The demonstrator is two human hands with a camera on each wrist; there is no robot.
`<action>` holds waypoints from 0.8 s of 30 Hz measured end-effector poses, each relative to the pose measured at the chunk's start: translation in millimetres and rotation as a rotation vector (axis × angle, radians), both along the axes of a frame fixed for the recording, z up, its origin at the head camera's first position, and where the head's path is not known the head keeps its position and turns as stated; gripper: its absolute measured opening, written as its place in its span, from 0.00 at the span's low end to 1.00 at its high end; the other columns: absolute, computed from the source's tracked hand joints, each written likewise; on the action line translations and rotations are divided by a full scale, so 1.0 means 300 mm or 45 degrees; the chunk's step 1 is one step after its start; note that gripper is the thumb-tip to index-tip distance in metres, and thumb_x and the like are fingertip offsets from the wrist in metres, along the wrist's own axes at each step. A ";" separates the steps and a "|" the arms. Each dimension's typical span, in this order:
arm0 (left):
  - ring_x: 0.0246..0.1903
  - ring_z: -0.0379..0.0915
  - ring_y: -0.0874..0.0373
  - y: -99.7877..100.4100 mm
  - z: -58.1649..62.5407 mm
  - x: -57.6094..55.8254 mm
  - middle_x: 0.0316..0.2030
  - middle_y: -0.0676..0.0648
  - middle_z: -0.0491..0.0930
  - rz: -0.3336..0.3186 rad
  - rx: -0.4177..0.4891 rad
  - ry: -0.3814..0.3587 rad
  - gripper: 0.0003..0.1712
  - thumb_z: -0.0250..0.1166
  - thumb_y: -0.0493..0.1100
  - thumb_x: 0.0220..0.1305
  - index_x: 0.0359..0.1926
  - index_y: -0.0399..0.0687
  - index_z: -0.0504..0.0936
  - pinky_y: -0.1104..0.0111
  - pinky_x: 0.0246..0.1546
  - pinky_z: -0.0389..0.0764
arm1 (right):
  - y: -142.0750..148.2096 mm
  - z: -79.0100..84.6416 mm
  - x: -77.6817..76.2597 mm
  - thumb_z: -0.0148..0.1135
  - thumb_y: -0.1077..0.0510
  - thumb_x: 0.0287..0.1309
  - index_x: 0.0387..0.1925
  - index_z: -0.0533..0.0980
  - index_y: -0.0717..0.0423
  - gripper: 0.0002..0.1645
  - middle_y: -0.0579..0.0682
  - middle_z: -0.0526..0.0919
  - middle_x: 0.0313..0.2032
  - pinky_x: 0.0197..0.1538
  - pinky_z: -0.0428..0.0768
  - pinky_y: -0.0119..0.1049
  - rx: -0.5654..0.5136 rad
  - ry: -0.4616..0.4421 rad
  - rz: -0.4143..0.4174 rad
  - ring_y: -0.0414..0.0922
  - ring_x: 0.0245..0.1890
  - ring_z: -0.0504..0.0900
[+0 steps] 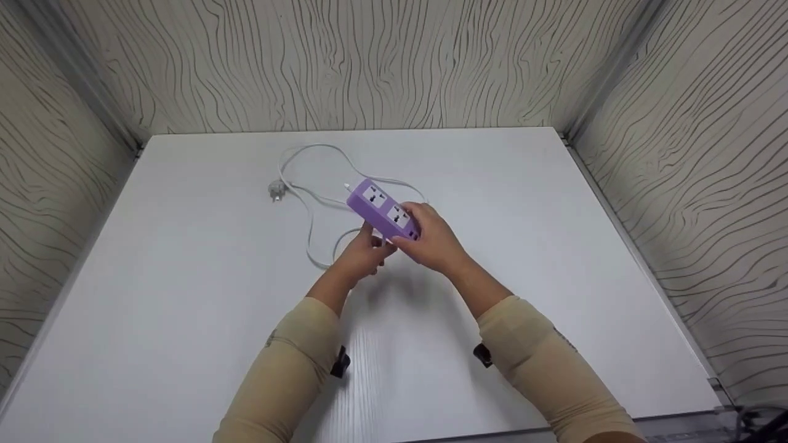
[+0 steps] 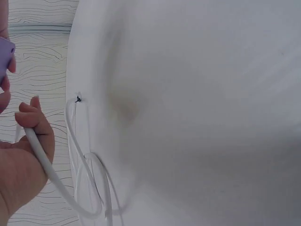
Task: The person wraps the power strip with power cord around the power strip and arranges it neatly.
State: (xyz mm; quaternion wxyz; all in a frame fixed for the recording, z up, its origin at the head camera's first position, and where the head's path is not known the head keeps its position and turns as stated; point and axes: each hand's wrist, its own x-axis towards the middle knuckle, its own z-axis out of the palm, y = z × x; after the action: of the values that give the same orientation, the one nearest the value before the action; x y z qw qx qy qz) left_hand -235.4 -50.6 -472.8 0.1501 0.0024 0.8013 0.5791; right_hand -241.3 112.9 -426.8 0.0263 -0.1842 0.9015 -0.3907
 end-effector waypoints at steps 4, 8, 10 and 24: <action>0.31 0.72 0.56 -0.013 0.009 0.006 0.33 0.51 0.79 -0.093 -0.198 0.134 0.33 0.59 0.48 0.61 0.66 0.52 0.60 0.69 0.28 0.71 | 0.012 -0.001 -0.013 0.65 0.49 0.51 0.61 0.63 0.52 0.37 0.50 0.70 0.48 0.52 0.72 0.43 0.173 0.089 -0.047 0.45 0.46 0.72; 0.31 0.72 0.58 -0.027 0.027 0.010 0.30 0.53 0.80 -0.177 -0.377 0.280 0.20 0.58 0.46 0.62 0.54 0.46 0.75 0.68 0.33 0.73 | 0.032 0.002 -0.027 0.65 0.48 0.51 0.62 0.62 0.49 0.37 0.50 0.69 0.49 0.52 0.72 0.43 0.320 0.101 -0.071 0.45 0.45 0.72; 0.31 0.72 0.59 -0.036 0.039 0.010 0.29 0.54 0.80 -0.215 -0.432 0.327 0.14 0.58 0.46 0.63 0.47 0.46 0.80 0.67 0.34 0.74 | 0.043 0.006 -0.034 0.65 0.48 0.51 0.61 0.62 0.48 0.37 0.49 0.69 0.49 0.51 0.72 0.43 0.382 0.113 -0.062 0.45 0.44 0.71; 0.26 0.67 0.61 -0.114 0.100 0.000 0.24 0.54 0.76 -0.387 -0.509 0.714 0.07 0.60 0.45 0.59 0.28 0.48 0.80 0.67 0.30 0.70 | 0.124 0.042 -0.089 0.68 0.56 0.48 0.57 0.69 0.39 0.33 0.43 0.73 0.52 0.54 0.66 0.49 0.641 0.169 0.256 0.46 0.52 0.68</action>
State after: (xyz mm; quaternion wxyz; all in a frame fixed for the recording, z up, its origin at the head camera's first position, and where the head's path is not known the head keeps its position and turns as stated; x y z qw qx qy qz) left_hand -235.3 -84.9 -442.7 0.0065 0.2506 0.8990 0.3590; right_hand -268.0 150.0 -414.4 0.0508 -0.2857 0.9471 -0.1369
